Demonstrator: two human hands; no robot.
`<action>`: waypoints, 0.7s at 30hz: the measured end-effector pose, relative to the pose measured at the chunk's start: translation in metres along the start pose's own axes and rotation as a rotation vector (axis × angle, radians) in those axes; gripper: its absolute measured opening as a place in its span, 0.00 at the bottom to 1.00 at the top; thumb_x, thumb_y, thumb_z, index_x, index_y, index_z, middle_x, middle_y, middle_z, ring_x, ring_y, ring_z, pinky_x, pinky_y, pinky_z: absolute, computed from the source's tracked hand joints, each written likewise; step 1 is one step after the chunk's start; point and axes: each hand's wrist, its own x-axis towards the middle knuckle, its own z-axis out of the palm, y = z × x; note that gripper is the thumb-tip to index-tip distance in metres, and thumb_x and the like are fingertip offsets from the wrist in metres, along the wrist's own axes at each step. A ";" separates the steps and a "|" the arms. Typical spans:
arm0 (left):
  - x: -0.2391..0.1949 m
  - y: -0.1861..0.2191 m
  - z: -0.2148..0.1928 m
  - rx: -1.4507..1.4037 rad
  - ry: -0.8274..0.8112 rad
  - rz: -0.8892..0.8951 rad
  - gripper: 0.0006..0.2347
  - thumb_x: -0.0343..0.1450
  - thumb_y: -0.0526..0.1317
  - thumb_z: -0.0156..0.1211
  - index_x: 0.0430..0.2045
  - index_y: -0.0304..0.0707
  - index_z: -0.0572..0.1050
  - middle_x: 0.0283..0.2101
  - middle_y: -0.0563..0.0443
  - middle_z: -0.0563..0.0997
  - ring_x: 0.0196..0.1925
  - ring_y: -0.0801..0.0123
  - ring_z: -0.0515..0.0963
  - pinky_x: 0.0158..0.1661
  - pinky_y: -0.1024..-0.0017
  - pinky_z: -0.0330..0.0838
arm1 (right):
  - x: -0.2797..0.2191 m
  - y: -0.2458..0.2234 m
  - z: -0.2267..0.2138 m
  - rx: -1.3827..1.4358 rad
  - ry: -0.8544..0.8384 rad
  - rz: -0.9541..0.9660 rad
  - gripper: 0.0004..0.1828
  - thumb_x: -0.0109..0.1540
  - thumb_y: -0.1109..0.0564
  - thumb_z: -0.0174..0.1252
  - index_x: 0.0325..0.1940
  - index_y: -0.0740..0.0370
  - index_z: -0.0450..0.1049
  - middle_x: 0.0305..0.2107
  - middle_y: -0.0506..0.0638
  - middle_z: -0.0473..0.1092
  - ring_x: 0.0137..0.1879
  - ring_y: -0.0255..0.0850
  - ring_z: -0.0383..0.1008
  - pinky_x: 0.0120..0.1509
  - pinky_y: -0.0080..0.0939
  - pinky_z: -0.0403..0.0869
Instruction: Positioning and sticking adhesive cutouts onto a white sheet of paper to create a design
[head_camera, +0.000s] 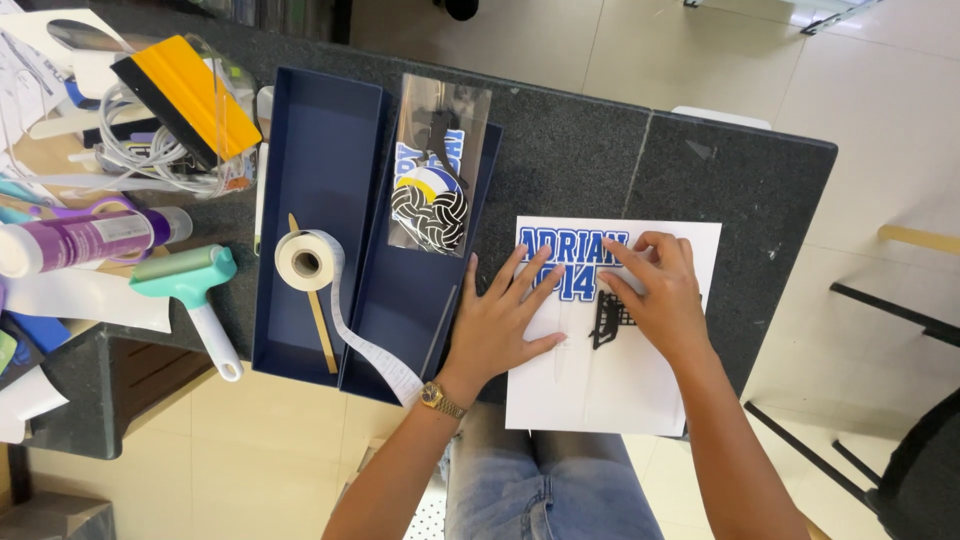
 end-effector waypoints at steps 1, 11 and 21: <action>-0.001 0.001 0.001 0.013 0.013 0.000 0.35 0.67 0.66 0.53 0.70 0.60 0.59 0.75 0.54 0.59 0.77 0.60 0.55 0.66 0.31 0.46 | -0.002 0.002 0.001 -0.001 0.043 -0.071 0.19 0.61 0.54 0.71 0.56 0.51 0.82 0.42 0.53 0.67 0.48 0.47 0.67 0.53 0.45 0.74; -0.002 0.005 -0.002 -0.072 0.047 -0.014 0.37 0.65 0.66 0.58 0.69 0.57 0.62 0.74 0.52 0.61 0.76 0.57 0.56 0.66 0.29 0.44 | -0.107 -0.011 0.045 -0.050 0.165 -0.238 0.11 0.57 0.55 0.68 0.44 0.46 0.83 0.38 0.44 0.71 0.50 0.47 0.69 0.56 0.47 0.67; 0.001 0.013 -0.014 -0.160 -0.100 -0.098 0.37 0.63 0.59 0.67 0.69 0.56 0.61 0.74 0.51 0.59 0.78 0.56 0.52 0.67 0.28 0.33 | -0.126 -0.049 0.036 -0.181 0.136 -0.099 0.09 0.61 0.56 0.64 0.44 0.48 0.84 0.39 0.43 0.72 0.52 0.44 0.67 0.50 0.43 0.65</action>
